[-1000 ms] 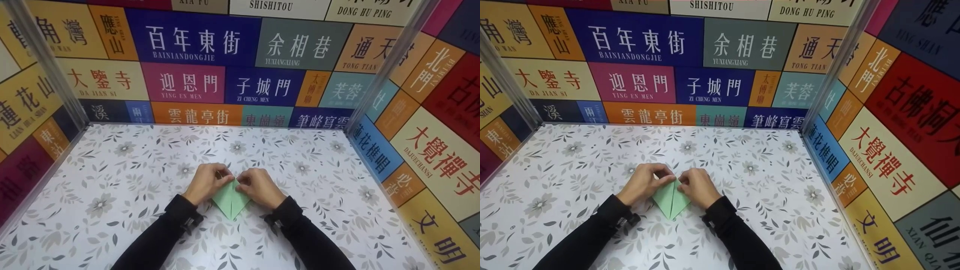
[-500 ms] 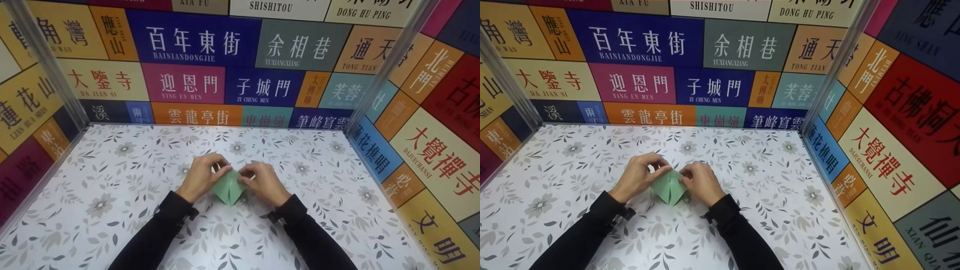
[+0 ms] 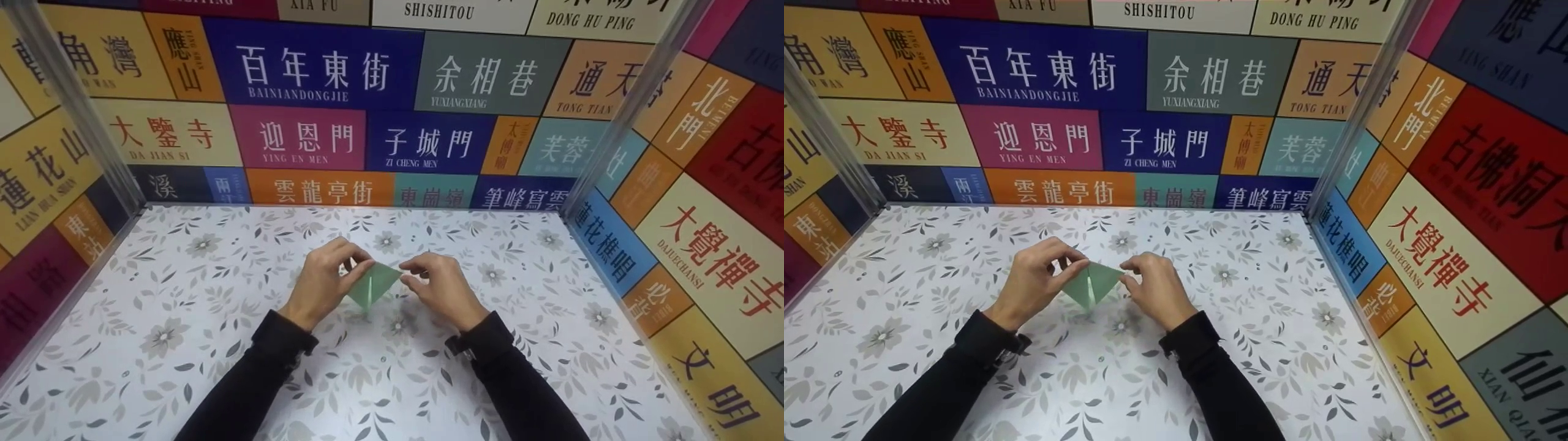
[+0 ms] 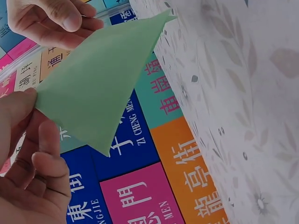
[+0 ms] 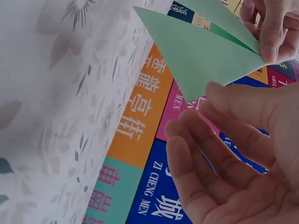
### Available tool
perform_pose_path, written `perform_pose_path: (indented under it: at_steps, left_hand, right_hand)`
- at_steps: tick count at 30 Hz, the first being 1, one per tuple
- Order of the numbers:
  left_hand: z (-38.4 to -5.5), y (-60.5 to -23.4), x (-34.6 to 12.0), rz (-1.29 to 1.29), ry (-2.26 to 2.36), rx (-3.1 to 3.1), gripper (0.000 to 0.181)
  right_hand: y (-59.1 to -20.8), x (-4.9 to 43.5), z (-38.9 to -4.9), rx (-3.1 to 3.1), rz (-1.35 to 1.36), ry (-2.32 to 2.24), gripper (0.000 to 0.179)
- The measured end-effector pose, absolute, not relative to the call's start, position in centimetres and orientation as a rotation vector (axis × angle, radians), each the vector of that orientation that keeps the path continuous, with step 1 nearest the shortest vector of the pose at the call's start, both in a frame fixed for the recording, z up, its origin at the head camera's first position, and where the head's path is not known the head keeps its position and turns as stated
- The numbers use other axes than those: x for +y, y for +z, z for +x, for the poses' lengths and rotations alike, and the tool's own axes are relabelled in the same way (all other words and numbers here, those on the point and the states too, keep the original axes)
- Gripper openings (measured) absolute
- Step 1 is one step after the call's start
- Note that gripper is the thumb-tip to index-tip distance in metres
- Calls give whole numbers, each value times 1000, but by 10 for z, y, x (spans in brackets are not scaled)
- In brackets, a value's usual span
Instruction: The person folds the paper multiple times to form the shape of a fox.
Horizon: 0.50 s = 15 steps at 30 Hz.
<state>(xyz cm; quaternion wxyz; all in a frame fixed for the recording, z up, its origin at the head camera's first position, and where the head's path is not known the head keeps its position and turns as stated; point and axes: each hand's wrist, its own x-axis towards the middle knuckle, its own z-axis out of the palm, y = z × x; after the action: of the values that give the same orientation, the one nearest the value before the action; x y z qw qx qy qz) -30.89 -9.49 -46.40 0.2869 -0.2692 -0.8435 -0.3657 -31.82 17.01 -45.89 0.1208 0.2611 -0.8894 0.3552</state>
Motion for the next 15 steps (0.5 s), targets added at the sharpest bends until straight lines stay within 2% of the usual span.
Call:
perform_pose_path:
  at_steps: [15]
  left_hand:
    - [-307,-477,-87,-874,-496,-2051,11]
  right_hand:
    - [-455,182,-320,-2633,753,817,23]
